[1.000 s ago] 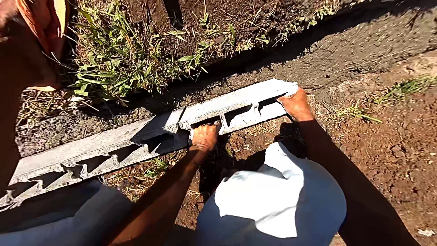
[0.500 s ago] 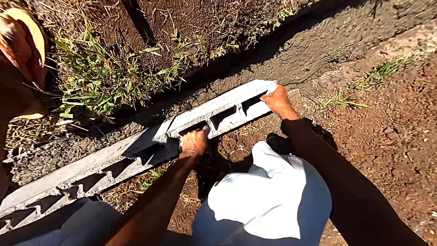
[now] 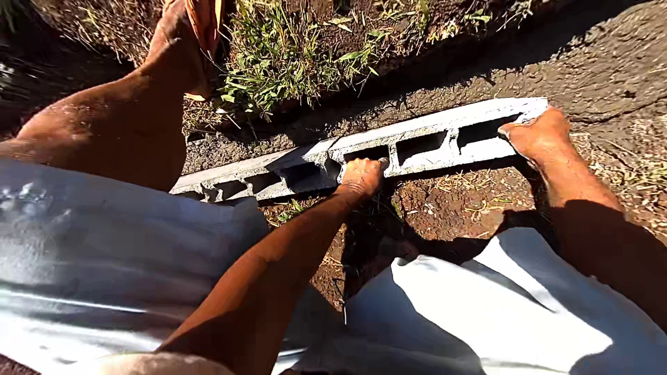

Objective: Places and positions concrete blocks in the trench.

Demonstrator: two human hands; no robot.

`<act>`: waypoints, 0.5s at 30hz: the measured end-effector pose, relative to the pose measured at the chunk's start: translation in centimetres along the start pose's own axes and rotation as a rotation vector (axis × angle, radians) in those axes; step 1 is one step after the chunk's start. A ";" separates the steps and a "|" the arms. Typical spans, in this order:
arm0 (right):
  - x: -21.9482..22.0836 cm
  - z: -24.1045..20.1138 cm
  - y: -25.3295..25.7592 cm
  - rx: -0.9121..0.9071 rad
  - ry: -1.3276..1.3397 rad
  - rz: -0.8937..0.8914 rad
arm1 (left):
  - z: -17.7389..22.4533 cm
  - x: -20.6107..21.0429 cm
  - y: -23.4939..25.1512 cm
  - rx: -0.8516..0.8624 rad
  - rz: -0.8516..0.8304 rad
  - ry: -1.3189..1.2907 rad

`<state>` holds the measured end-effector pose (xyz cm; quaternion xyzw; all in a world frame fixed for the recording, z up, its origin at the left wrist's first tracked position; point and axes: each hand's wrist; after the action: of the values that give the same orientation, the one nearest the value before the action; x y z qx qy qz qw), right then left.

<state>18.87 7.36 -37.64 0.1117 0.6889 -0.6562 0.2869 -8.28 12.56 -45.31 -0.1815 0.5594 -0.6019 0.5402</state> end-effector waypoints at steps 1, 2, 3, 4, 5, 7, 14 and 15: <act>0.4 1.2 2.1 0.006 -0.017 -0.042 | 0.0 0.3 -0.2 0.001 0.000 0.007; 1.5 2.6 4.9 -0.041 0.047 0.053 | 0.0 0.3 -0.3 0.001 0.009 0.008; 1.9 3.5 7.2 -0.078 0.075 0.120 | 0.2 0.2 -0.2 0.004 0.018 -0.004; 1.9 4.0 8.5 -0.095 0.078 0.140 | 0.4 0.2 -0.2 0.005 0.022 -0.010; 2.1 4.1 8.9 -0.095 0.076 0.137 | 0.4 0.4 -0.3 0.001 0.028 -0.009; 1.7 3.5 7.7 -0.089 0.080 0.135 | 0.7 0.5 -0.2 -0.011 0.030 0.001; -3.0 -4.6 -14.3 -0.146 -0.017 0.021 | 1.0 0.6 -0.1 -0.028 -0.009 0.000; -3.6 -6.3 -15.2 -0.110 0.029 -0.017 | 1.1 0.5 -0.1 -0.031 -0.010 -0.003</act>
<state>12.13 12.53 -23.05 0.0995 0.7289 -0.6181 0.2771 -7.61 11.59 -45.08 -0.1936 0.5668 -0.5958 0.5351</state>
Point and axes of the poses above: each hand's wrist, its own y-axis towards the middle knuckle, its own x-axis out of the palm, z = x × y, and after that the axes turned 4 degrees about x, right-handed
